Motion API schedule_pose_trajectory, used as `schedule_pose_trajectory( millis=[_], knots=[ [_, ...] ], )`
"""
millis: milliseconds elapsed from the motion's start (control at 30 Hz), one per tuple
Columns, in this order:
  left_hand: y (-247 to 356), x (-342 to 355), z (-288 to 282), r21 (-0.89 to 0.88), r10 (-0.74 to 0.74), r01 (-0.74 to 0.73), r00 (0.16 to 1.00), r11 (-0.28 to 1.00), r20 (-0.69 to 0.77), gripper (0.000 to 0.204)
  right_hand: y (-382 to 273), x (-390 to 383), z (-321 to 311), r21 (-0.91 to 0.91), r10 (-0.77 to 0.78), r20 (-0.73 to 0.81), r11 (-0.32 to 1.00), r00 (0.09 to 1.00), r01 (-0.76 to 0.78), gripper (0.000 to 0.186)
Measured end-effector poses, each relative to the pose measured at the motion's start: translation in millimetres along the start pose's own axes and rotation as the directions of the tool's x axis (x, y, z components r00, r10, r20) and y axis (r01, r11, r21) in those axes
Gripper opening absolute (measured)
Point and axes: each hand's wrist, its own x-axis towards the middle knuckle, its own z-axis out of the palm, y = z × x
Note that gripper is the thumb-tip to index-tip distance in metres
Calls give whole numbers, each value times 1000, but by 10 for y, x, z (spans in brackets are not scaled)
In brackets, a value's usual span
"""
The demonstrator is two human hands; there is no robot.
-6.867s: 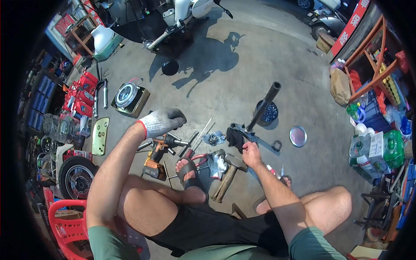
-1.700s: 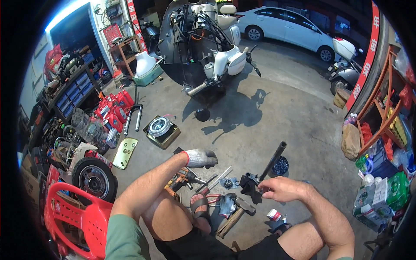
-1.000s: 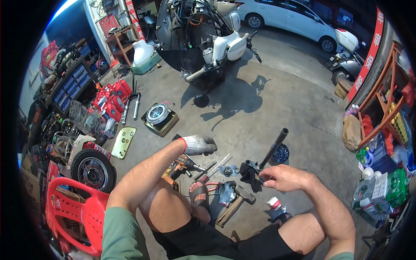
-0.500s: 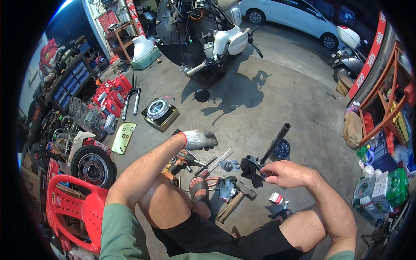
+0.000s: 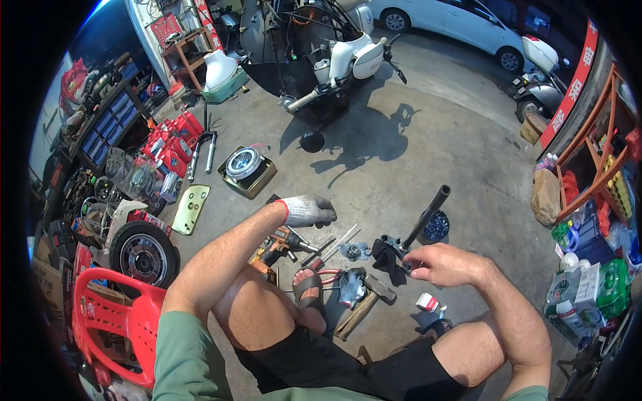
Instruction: The person cleans and handles motorcycle fork components including the triple tree and fork tubes by hand and using a cloth while surrounded by tools and motorcycle parts.
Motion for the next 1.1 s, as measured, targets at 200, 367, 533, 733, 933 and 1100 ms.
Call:
schedule_pose_trajectory(
  millis=[200,367,533,733,933,1100],
  knots=[
    [-111,40,5,6,4,-4,1000,1000,4,48,-33,18,-5,2,-13,6,1000,1000,13,45],
    [-125,75,11,11,38,-38,999,999,-1,49,-12,10,-5,-12,-11,2,1000,1000,11,44],
    [-93,60,-13,11,13,-13,1000,1000,12,48,-6,-2,4,-10,-35,-16,999,999,35,45],
    [-19,7,-20,37,-16,15,999,999,32,46,-23,-9,-11,1,-34,-4,999,999,34,45],
    [-20,13,-11,24,3,-4,1000,1000,14,47,27,5,21,3,-48,-25,999,999,48,43],
    [-44,7,0,10,10,-10,1000,1000,-6,46,1,1,9,1,-38,-20,999,999,38,44]
  ],
)
